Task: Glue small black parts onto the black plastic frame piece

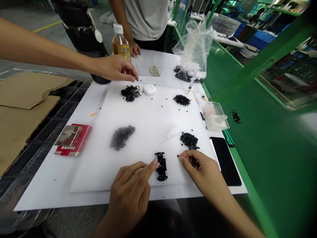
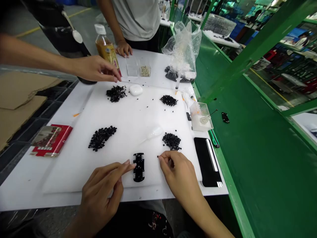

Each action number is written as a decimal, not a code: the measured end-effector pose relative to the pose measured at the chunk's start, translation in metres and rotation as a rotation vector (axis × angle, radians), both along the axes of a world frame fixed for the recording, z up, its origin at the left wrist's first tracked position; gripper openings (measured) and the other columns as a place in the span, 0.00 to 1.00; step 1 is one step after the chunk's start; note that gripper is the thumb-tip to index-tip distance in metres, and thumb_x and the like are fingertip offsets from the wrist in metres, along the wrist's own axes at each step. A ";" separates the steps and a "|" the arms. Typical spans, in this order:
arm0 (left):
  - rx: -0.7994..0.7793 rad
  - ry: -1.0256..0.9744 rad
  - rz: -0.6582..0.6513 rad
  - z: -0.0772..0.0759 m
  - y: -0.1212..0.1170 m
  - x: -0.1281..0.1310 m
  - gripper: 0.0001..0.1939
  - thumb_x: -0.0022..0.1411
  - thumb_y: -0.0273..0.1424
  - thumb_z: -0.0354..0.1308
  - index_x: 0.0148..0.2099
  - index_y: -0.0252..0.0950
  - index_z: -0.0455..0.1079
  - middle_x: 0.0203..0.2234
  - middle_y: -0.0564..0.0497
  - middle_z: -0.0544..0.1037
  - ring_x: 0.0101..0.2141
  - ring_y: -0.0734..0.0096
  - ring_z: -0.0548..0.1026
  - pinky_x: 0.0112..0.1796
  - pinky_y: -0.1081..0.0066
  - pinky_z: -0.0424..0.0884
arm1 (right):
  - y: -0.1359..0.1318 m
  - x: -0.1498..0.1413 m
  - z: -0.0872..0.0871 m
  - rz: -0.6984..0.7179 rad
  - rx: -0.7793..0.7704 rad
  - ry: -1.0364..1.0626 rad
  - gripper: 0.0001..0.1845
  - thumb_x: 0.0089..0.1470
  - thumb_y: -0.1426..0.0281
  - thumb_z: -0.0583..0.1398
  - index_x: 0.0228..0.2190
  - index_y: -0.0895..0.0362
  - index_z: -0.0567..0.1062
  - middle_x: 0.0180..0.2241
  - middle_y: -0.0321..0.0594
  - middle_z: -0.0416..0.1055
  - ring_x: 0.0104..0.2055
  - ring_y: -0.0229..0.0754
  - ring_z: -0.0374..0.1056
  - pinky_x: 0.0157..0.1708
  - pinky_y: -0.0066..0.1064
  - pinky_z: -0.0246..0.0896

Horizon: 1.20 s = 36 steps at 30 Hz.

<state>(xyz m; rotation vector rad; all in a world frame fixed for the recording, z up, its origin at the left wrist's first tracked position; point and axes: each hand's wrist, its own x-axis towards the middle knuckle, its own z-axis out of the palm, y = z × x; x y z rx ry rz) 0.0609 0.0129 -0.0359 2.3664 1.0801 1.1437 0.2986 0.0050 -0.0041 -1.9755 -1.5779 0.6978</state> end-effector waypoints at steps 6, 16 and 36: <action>0.023 0.037 -0.019 -0.004 0.000 0.001 0.29 0.68 0.12 0.49 0.68 0.30 0.61 0.49 0.52 0.83 0.53 0.66 0.73 0.47 0.64 0.65 | 0.005 -0.009 -0.004 0.024 0.026 -0.048 0.11 0.61 0.60 0.60 0.32 0.53 0.77 0.29 0.35 0.73 0.30 0.42 0.68 0.31 0.33 0.61; -0.004 -0.014 -0.007 -0.006 -0.001 0.001 0.31 0.66 0.11 0.49 0.69 0.29 0.60 0.49 0.54 0.83 0.52 0.68 0.74 0.46 0.63 0.66 | -0.003 -0.003 0.001 0.279 0.158 -0.201 0.07 0.68 0.65 0.57 0.40 0.55 0.72 0.36 0.37 0.71 0.35 0.40 0.67 0.31 0.31 0.61; -0.026 0.012 0.029 -0.007 -0.002 0.003 0.26 0.69 0.15 0.51 0.68 0.29 0.61 0.42 0.55 0.84 0.53 0.66 0.75 0.43 0.62 0.67 | -0.014 -0.041 0.021 0.971 0.374 -0.611 0.15 0.60 0.87 0.56 0.48 0.75 0.71 0.36 0.52 0.68 0.35 0.48 0.63 0.29 0.41 0.71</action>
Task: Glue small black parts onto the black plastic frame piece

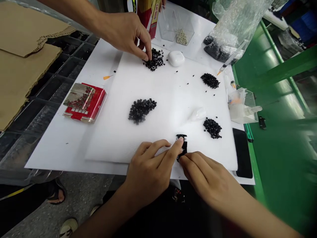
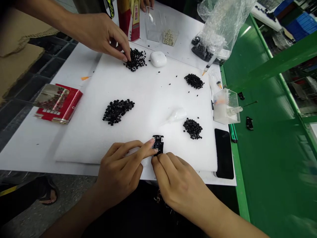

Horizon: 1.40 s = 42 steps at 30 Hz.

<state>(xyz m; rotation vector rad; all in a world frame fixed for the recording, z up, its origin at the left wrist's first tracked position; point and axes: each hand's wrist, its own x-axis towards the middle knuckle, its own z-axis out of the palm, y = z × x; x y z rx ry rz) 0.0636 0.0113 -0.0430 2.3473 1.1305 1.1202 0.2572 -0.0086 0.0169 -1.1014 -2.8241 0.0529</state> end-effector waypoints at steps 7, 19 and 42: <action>0.000 -0.006 0.008 0.001 0.000 0.000 0.23 0.70 0.16 0.50 0.65 0.29 0.65 0.41 0.54 0.84 0.52 0.65 0.77 0.43 0.61 0.67 | -0.002 -0.010 0.008 0.046 0.088 -0.105 0.16 0.58 0.87 0.54 0.48 0.77 0.72 0.38 0.57 0.70 0.37 0.54 0.67 0.27 0.43 0.73; 0.010 -0.008 0.009 0.001 0.000 -0.001 0.22 0.69 0.17 0.52 0.63 0.31 0.68 0.42 0.55 0.85 0.51 0.64 0.77 0.43 0.62 0.68 | -0.027 0.000 -0.015 -0.192 0.058 0.242 0.18 0.64 0.83 0.56 0.54 0.67 0.73 0.43 0.51 0.75 0.44 0.49 0.72 0.39 0.39 0.74; 0.105 -0.007 -0.096 0.004 -0.001 -0.009 0.20 0.64 0.12 0.53 0.52 0.34 0.77 0.50 0.49 0.82 0.54 0.59 0.78 0.46 0.60 0.71 | 0.018 0.037 -0.004 -1.002 -0.118 1.277 0.13 0.66 0.59 0.62 0.37 0.54 0.80 0.26 0.35 0.68 0.21 0.34 0.59 0.21 0.30 0.60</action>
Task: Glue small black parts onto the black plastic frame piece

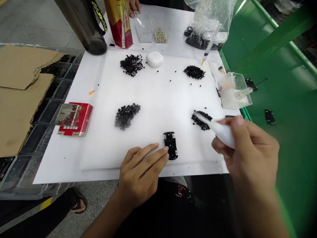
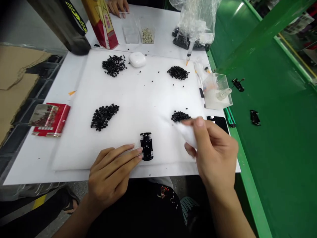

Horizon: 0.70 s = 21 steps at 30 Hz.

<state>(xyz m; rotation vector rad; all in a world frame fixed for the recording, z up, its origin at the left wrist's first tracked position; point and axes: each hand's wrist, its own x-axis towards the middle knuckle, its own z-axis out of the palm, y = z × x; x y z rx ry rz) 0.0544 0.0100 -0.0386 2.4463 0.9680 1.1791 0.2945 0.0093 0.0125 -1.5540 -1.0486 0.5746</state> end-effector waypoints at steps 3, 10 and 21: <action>-0.027 0.041 -0.003 -0.001 0.000 0.001 0.24 0.64 0.11 0.51 0.56 0.35 0.74 0.51 0.50 0.82 0.55 0.60 0.78 0.47 0.60 0.70 | -0.019 -0.002 -0.015 -0.100 -0.052 0.379 0.15 0.60 0.61 0.66 0.29 0.55 0.70 0.23 0.31 0.61 0.19 0.31 0.53 0.16 0.26 0.52; -0.065 0.040 0.033 0.000 0.002 0.007 0.25 0.62 0.09 0.51 0.58 0.30 0.70 0.45 0.49 0.84 0.52 0.62 0.80 0.44 0.61 0.71 | -0.013 -0.025 -0.023 0.020 0.008 0.564 0.30 0.59 0.65 0.67 0.21 0.53 0.51 0.19 0.26 0.45 0.18 0.32 0.48 0.17 0.27 0.50; -0.080 0.105 -0.001 0.007 0.002 0.004 0.22 0.63 0.10 0.51 0.51 0.33 0.75 0.46 0.48 0.84 0.54 0.57 0.79 0.43 0.59 0.71 | -0.019 -0.037 -0.021 -0.022 -0.099 0.442 0.26 0.52 0.63 0.73 0.16 0.57 0.66 0.17 0.32 0.61 0.16 0.33 0.57 0.11 0.28 0.44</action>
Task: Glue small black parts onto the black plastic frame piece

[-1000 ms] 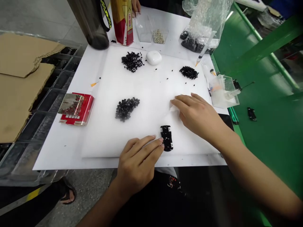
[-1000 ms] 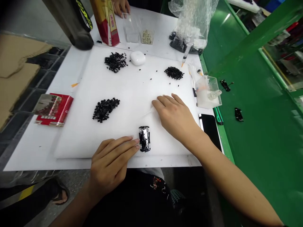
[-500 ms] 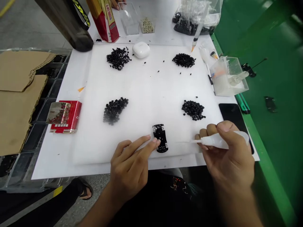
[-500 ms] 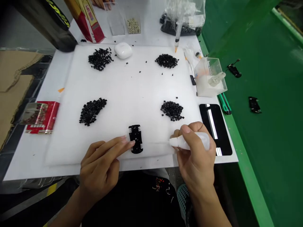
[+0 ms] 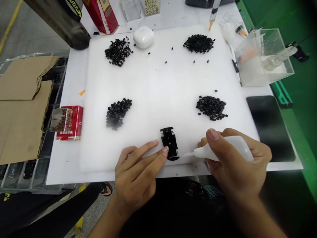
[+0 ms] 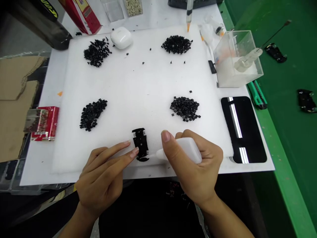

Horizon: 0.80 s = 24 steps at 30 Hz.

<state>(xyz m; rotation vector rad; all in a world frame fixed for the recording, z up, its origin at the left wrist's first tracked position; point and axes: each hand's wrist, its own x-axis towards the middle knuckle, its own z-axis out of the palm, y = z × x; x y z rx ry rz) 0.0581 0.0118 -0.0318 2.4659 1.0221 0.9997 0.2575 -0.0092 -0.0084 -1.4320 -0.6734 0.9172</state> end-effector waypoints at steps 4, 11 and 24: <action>-0.019 -0.003 -0.045 0.004 0.001 -0.001 0.18 0.64 0.12 0.53 0.47 0.33 0.77 0.47 0.48 0.83 0.55 0.54 0.78 0.43 0.57 0.70 | 0.002 -0.002 0.004 -0.019 -0.016 -0.057 0.20 0.52 0.62 0.73 0.18 0.58 0.75 0.18 0.34 0.67 0.14 0.32 0.57 0.10 0.27 0.43; -0.028 0.024 -0.032 0.005 0.000 -0.001 0.18 0.63 0.13 0.52 0.45 0.36 0.77 0.48 0.50 0.83 0.54 0.53 0.78 0.42 0.56 0.70 | 0.003 -0.005 0.006 -0.048 -0.050 -0.111 0.19 0.52 0.60 0.73 0.20 0.58 0.78 0.16 0.34 0.65 0.13 0.33 0.57 0.09 0.27 0.44; -0.020 0.019 -0.032 0.003 -0.001 -0.001 0.17 0.64 0.13 0.53 0.45 0.35 0.78 0.48 0.50 0.83 0.54 0.52 0.78 0.42 0.56 0.69 | 0.004 -0.006 0.005 -0.065 -0.047 -0.156 0.19 0.51 0.60 0.73 0.18 0.57 0.77 0.16 0.33 0.65 0.13 0.33 0.56 0.09 0.27 0.42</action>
